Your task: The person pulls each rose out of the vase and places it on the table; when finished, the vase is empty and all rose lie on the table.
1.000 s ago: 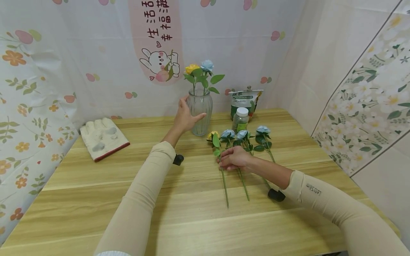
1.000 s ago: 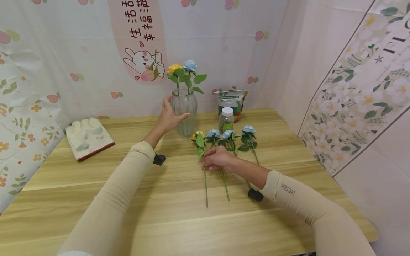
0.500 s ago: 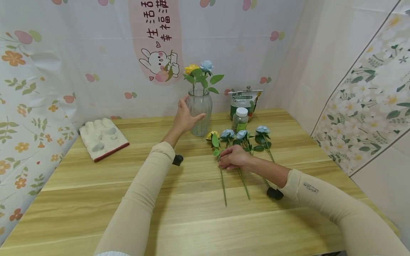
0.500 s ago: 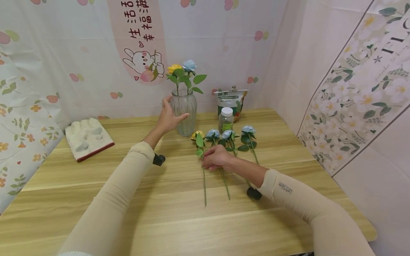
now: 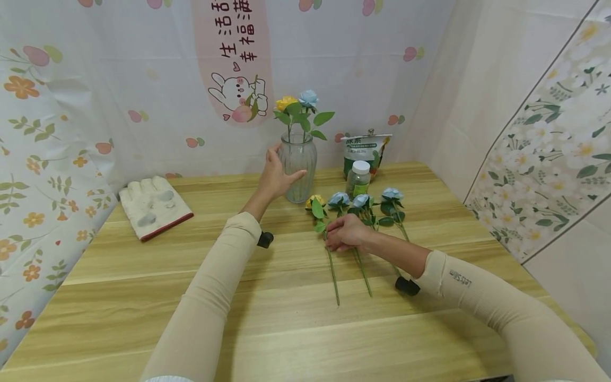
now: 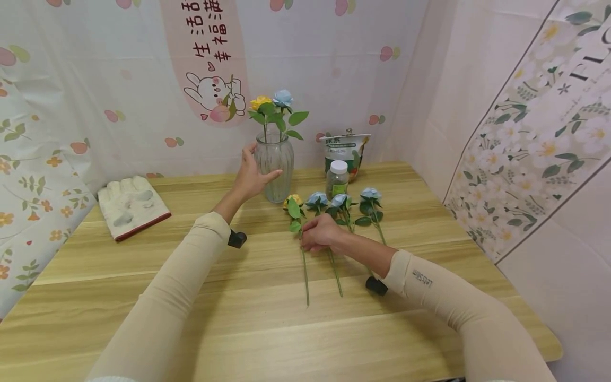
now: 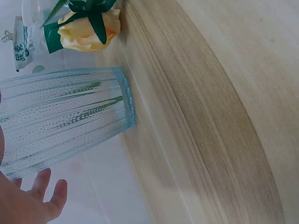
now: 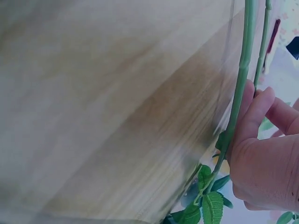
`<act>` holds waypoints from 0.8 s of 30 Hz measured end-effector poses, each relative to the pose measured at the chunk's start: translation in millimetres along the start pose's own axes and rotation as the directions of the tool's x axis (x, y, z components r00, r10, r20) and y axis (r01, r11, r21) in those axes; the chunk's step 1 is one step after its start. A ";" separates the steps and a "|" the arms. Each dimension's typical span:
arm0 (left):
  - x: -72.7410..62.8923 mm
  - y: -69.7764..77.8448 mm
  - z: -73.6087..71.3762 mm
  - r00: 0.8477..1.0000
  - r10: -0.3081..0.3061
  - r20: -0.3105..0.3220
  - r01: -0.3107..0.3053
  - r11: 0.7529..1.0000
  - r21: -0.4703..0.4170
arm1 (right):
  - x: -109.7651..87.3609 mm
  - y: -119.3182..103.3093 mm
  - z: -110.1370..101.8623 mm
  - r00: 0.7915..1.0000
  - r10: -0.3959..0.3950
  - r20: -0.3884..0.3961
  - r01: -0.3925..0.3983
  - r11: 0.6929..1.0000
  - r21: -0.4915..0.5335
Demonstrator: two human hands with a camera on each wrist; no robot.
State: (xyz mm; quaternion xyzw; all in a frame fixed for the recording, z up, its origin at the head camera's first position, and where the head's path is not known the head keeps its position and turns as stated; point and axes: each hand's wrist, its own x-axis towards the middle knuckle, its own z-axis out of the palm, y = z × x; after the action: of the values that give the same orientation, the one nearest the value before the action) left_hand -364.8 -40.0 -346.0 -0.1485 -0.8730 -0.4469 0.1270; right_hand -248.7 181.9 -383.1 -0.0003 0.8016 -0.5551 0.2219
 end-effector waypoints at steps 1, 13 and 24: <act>-0.1 0.0 0.0 1.000 -0.004 0.001 0.004 1.000 0.001 | 0.8 -0.2 0.3 1.000 0.002 -0.003 -0.002 1.000 -0.001; -2.0 4.0 -3.5 0.999 -0.028 0.020 0.027 0.999 0.021 | -5.4 -5.7 -8.5 0.999 -0.036 0.002 0.036 0.997 -0.073; 5.3 10.6 -7.9 1.000 -0.016 -0.005 0.016 1.000 0.015 | -11.0 -12.9 -28.2 0.995 -0.072 -0.068 0.064 0.992 -0.106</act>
State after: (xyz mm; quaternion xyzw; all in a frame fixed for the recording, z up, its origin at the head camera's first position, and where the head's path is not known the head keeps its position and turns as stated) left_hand -365.0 -39.7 -331.8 -0.1395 -0.8772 -0.4416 0.1266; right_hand -252.0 204.7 -359.7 -0.0192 0.8363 -0.5197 0.1737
